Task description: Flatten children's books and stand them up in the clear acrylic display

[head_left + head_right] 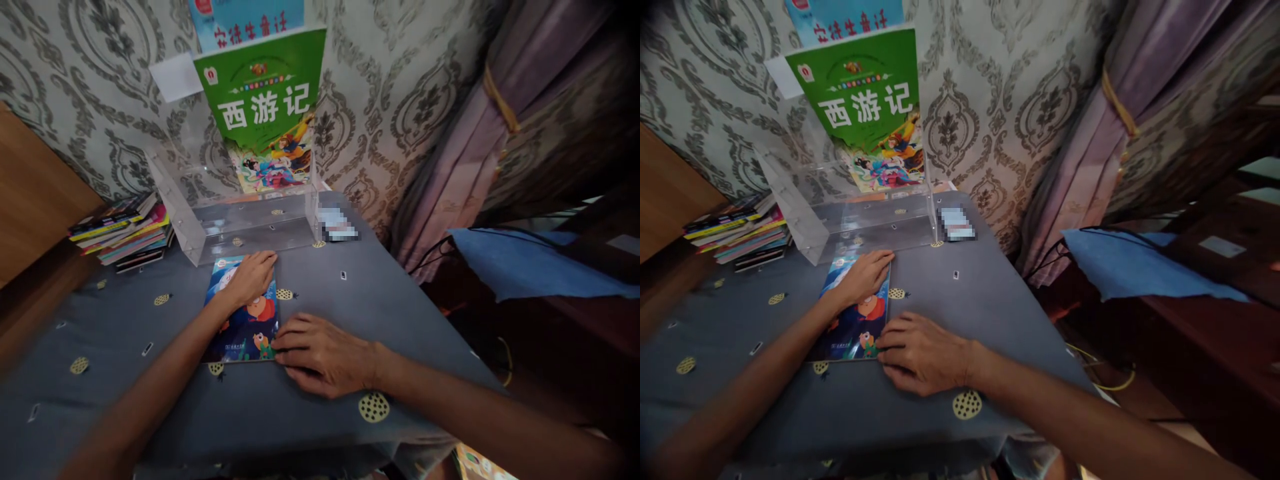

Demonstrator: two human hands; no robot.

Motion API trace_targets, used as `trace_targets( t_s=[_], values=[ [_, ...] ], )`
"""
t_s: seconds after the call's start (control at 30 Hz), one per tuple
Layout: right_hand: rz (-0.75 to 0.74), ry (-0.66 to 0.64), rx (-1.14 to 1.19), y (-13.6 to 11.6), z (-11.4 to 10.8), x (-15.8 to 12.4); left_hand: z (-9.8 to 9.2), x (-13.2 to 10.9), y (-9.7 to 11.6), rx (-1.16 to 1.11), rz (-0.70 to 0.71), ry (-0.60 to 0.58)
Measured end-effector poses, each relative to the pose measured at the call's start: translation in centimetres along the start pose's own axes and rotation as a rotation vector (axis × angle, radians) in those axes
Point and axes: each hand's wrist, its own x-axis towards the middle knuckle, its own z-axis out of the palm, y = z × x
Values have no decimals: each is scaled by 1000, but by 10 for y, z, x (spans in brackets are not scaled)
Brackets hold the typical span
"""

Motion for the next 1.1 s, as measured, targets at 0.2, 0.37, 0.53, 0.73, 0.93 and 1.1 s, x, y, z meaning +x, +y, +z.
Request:
trace_targets(
  t_s=[0.2,0.37,0.53,0.73,0.93,1.1],
  values=[
    [204,58,34,15,2,4,1,0,-1,-63,-28,22],
    [342,78,-39,52,7,18,3,-3,-6,-151,-60,29],
    [414,145,-98,97,13,39,7,-7,-19,-275,-93,30],
    [471,162,-72,127,16,52,2,-27,-43,-303,-90,50],
    [477,136,-53,136,19,50,-11,-66,-70,-249,-196,91],
    [488,99,-76,131,17,53,-11,-82,-72,-274,-267,169]
  ],
)
